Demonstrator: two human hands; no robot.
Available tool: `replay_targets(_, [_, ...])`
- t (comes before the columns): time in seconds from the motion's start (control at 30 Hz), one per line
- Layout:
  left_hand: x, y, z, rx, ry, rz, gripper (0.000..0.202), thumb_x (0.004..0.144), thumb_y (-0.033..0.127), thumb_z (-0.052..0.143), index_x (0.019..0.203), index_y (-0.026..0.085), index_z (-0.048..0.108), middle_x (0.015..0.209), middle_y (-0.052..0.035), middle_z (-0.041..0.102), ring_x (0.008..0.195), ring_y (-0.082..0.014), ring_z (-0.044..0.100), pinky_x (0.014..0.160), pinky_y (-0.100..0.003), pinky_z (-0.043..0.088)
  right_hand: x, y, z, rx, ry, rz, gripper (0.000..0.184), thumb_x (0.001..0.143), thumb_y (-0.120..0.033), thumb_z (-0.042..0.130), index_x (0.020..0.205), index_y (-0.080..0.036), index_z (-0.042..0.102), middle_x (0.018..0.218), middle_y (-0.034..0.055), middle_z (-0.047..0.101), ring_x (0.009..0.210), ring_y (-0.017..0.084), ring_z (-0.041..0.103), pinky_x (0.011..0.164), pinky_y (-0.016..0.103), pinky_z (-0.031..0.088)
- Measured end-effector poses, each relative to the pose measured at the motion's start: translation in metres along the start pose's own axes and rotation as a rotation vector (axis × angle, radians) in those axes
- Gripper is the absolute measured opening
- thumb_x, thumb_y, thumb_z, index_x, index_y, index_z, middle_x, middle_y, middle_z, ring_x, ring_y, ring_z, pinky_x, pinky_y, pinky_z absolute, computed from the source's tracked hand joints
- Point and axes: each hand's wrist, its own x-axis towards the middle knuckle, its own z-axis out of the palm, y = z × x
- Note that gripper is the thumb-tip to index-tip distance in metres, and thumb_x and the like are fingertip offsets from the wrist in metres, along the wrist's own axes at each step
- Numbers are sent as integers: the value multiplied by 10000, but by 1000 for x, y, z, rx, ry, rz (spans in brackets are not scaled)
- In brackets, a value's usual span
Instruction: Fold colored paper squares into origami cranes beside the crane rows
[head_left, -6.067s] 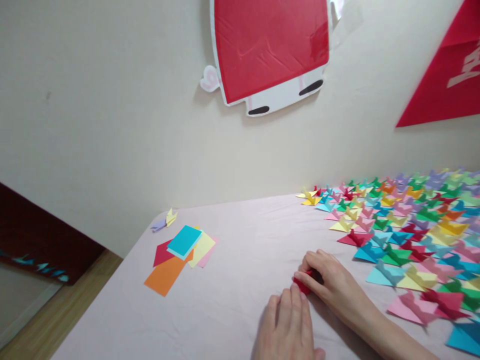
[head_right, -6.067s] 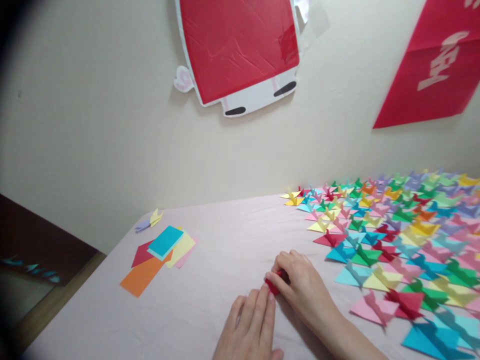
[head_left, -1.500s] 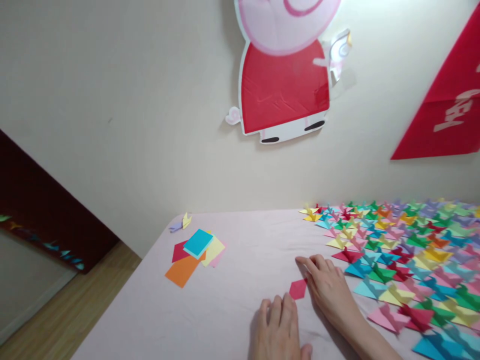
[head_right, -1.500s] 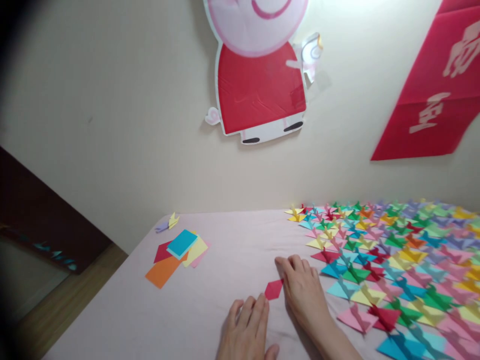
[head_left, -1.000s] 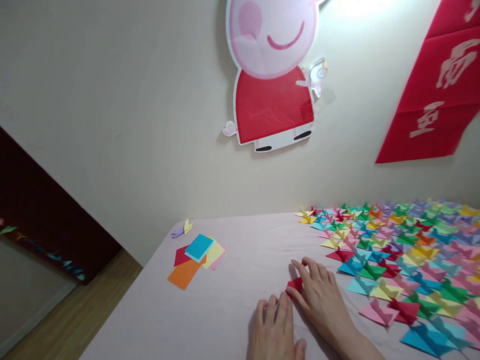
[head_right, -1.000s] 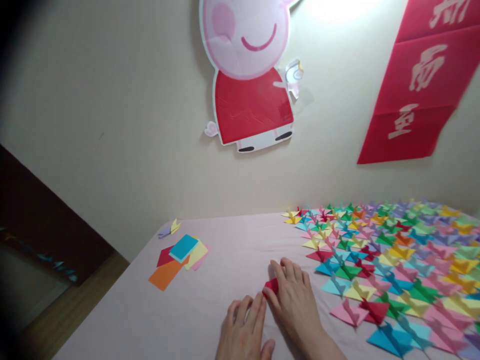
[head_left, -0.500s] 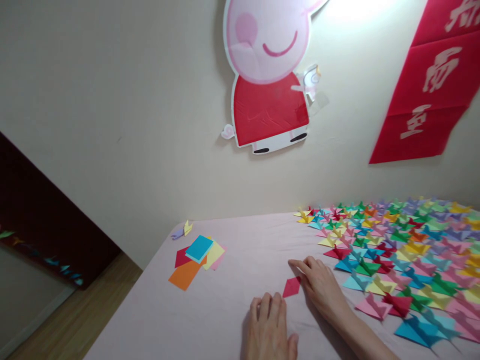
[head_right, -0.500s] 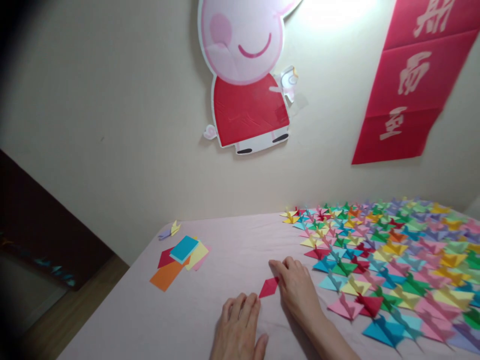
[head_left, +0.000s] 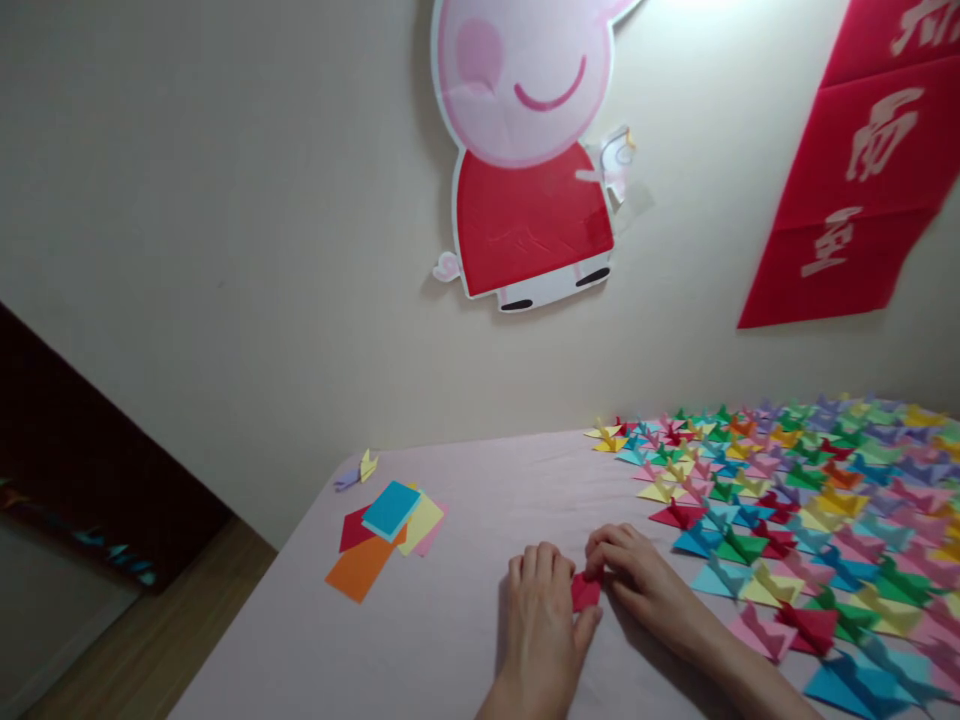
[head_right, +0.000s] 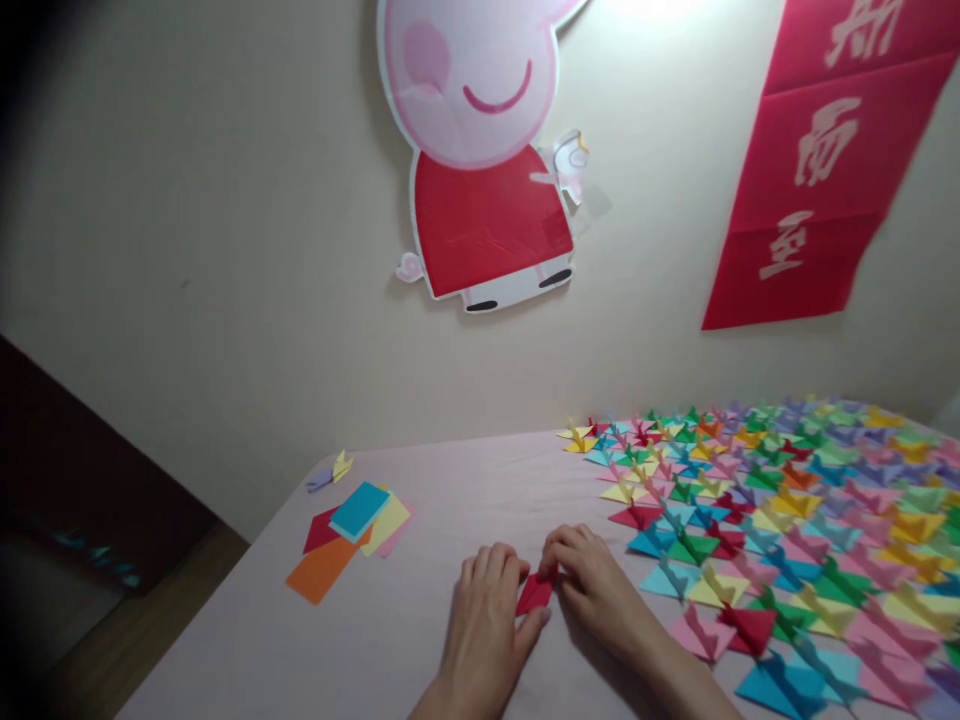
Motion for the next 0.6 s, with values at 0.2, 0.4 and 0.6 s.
replay_targets(0.2, [3, -11, 1, -117, 0, 31, 145, 849, 219, 673, 977, 219, 605, 1003, -25, 609, 961, -239, 528, 851, -382, 413, -1, -1, -1, 22, 18, 34, 189, 809, -97, 460, 762, -234, 582, 902, 50, 652, 930, 239, 557, 872, 411, 439])
replay_targets(0.4, [3, -16, 1, -242, 21, 24, 109, 867, 168, 636, 942, 228, 585, 960, -8, 614, 918, -212, 532, 818, -348, 394, -1, -4, -3, -33, 13, 22, 185, 834, -109, 492, 761, -241, 597, 871, 25, 668, 909, 216, 576, 854, 368, 455])
replay_targets(0.6, [4, -15, 1, -295, 37, 39, 102, 897, 133, 581, 935, 227, 591, 932, -9, 636, 905, -200, 555, 814, -344, 390, -2, 1, -1, -33, 29, 37, 154, 864, -133, 508, 811, -240, 606, 836, 17, 667, 891, 211, 570, 816, 341, 455])
